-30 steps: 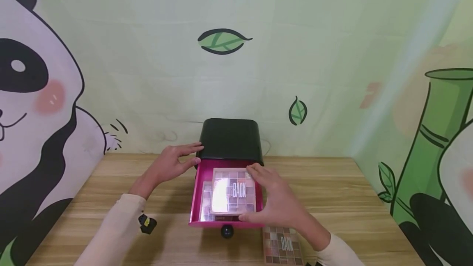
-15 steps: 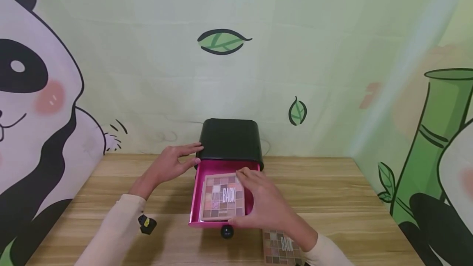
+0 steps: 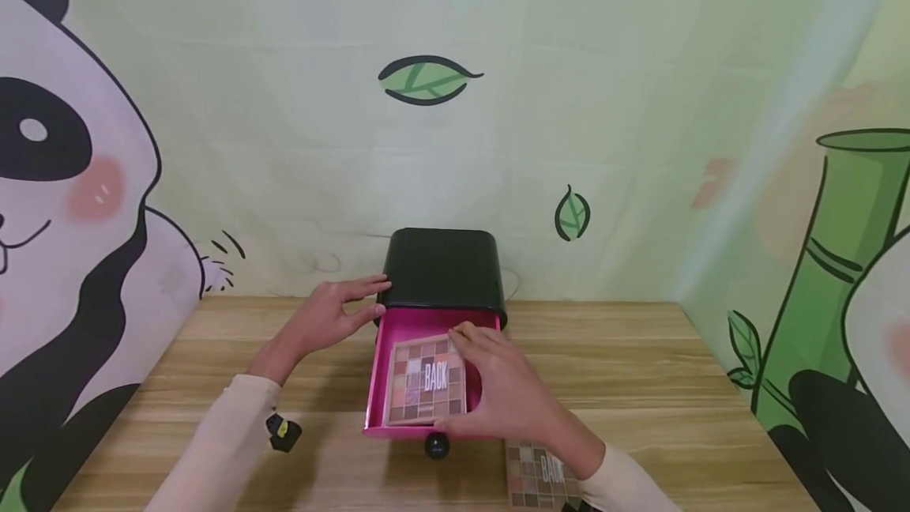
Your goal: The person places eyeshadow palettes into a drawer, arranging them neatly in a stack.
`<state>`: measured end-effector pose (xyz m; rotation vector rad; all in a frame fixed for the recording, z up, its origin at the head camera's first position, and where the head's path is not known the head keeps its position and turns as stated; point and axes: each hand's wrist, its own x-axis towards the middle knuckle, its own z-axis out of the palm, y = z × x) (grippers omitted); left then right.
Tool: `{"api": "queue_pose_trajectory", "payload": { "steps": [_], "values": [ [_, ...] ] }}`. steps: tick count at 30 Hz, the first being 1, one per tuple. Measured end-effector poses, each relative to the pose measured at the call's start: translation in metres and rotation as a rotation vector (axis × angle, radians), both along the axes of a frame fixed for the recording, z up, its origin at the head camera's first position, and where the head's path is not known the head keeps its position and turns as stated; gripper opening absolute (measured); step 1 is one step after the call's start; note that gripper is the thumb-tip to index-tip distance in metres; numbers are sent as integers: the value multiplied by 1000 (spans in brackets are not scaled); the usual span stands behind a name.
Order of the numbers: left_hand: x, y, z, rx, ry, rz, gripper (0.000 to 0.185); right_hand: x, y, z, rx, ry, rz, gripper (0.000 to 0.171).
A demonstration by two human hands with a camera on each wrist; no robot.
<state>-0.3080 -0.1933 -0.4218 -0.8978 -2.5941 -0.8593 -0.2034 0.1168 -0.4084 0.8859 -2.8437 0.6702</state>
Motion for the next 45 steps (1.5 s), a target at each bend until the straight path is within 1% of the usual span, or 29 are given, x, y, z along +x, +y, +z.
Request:
{"api": "queue_pose_trajectory", "payload": {
  "steps": [14, 17, 22, 28, 32, 34, 38, 42, 45],
  "values": [
    [0, 0, -1, 2, 1, 1, 50, 1, 1, 0, 27, -31, -4, 114],
    [-1, 0, -2, -1, -1, 3, 51, 2, 2, 0, 20, -43, 0, 111],
    [-2, -2, -2, 1, 3, 2, 51, 2, 7, 4, -64, -43, -10, 101],
    [0, -1, -1, 4, 0, 1, 51, 3, 23, 10, -185, 28, -3, 86],
    [1, -1, -1, 6, -8, 9, 51, 4, 39, 10, -237, 66, -1, 82],
    [1, 0, -2, 6, -9, 14, 51, 5, 49, 8, -253, 84, -5, 81],
    [0, 0, -3, 0, -8, 22, 51, 4, 69, 2, -285, 126, 14, 82],
    [0, 1, -3, -1, -15, 26, 52, 3, 88, -10, -285, 162, 17, 81],
    [0, 1, -3, 2, -18, 22, 52, 4, 102, -22, -261, 162, 0, 79]
  ]
}}
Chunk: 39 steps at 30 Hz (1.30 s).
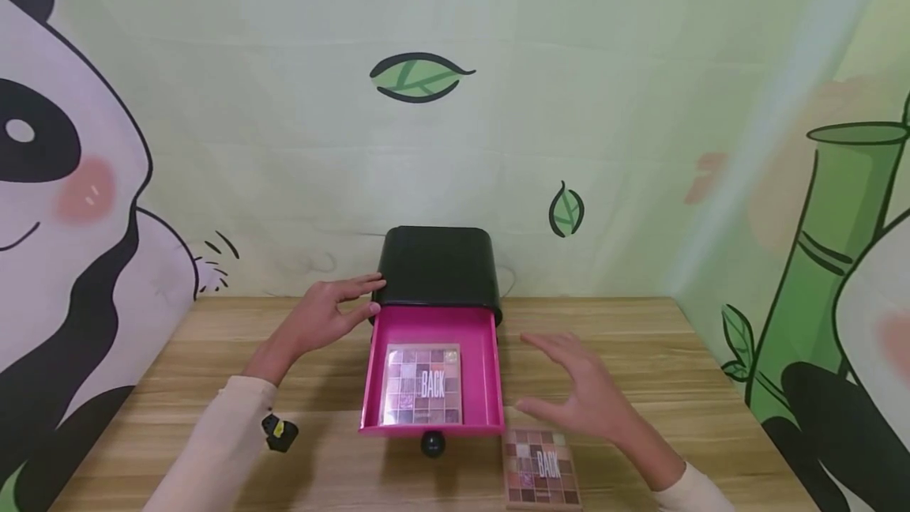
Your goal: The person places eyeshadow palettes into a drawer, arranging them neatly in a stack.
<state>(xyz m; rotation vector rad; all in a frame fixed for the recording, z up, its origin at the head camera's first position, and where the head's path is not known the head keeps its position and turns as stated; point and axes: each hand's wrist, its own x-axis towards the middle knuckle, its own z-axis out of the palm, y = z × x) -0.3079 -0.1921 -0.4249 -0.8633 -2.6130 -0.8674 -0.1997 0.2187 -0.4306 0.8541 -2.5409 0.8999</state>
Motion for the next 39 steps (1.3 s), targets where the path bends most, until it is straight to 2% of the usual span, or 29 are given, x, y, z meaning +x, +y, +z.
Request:
{"api": "queue_pose_trajectory", "payload": {
  "steps": [7, 14, 20, 23, 27, 30, 37, 39],
  "values": [
    [2, 0, 2, -1, 0, 0, 52, 5, 25, -26, 77, -83, -78, 79],
    [1, 1, 2, 2, 0, 0, 52, 13, 40, -49, 117, -130, -60, 88],
    [1, 1, 1, 4, -5, 2, 52, 24, 47, -68, 131, -241, -55, 93],
    [2, 1, 1, 1, -5, 5, 52, 27, 47, -76, 146, -341, -64, 99],
    [3, 0, 2, 0, -8, 5, 52, 30, 45, -81, 164, -577, -108, 105],
    [3, 0, 2, 1, -10, 4, 52, 32, 44, -83, 180, -698, -143, 111],
    [2, -1, 1, 7, -8, -1, 53, 36, 48, -86, 214, -681, -131, 114],
    [1, -1, 1, 7, -8, -3, 52, 37, 47, -86, 221, -711, -145, 114]
  ]
}}
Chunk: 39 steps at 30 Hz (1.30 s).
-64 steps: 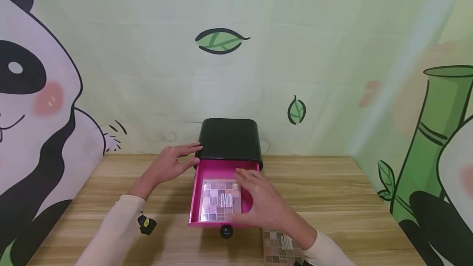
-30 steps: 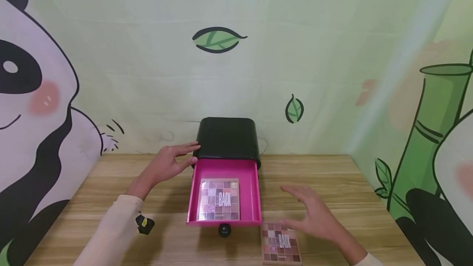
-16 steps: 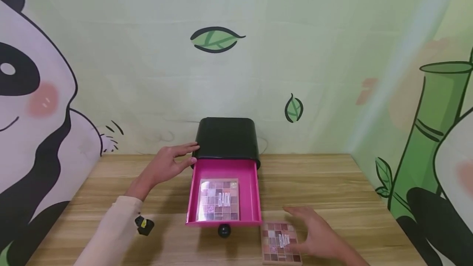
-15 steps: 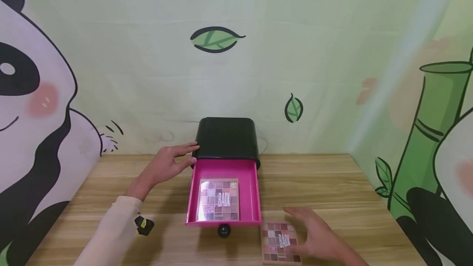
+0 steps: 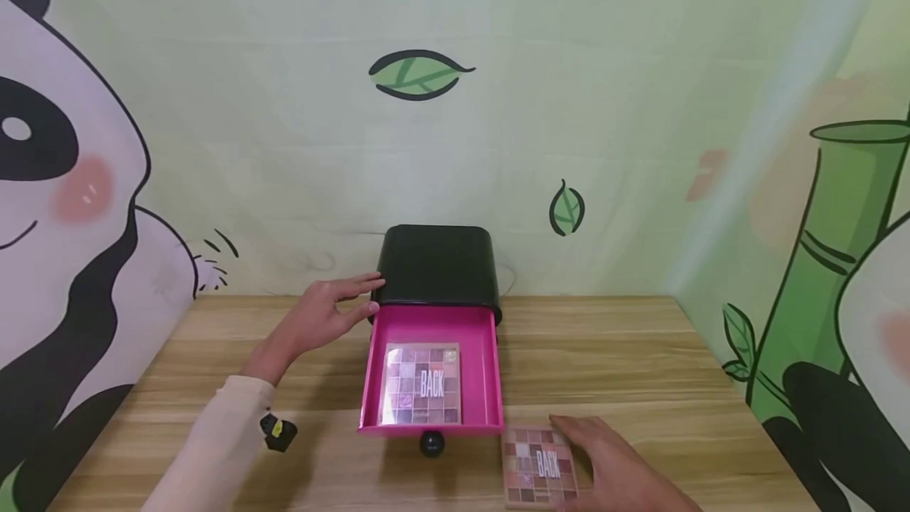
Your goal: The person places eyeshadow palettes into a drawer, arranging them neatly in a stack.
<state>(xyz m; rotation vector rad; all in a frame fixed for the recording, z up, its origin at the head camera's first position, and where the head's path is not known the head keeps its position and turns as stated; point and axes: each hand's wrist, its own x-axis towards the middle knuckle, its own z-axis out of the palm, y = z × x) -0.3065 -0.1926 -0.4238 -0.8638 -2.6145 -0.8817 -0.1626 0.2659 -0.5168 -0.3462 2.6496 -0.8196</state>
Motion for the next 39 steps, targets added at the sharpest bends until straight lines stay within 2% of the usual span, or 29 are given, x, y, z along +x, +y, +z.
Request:
{"api": "queue_pose_trajectory", "payload": {
  "steps": [5, 11, 21, 28, 34, 39],
  "values": [
    [1, 1, 2, 2, -3, 0, 51, 0, -1, 2, 19, -63, -26, 116],
    [1, 1, 2, -2, -10, 4, 52, -1, 0, 4, 24, -92, -25, 118],
    [0, 0, 1, -7, 3, 3, 51, -1, 2, 5, 17, -35, 15, 118],
    [-1, 1, 1, -9, 8, 1, 51, -1, 10, 6, 25, 112, 95, 121],
    [0, 1, 1, -8, 6, -1, 51, 1, 11, 7, 2, 111, 48, 117],
    [0, 0, 1, -5, 7, -1, 51, 1, 16, 13, 5, 154, 21, 113]
  ]
}}
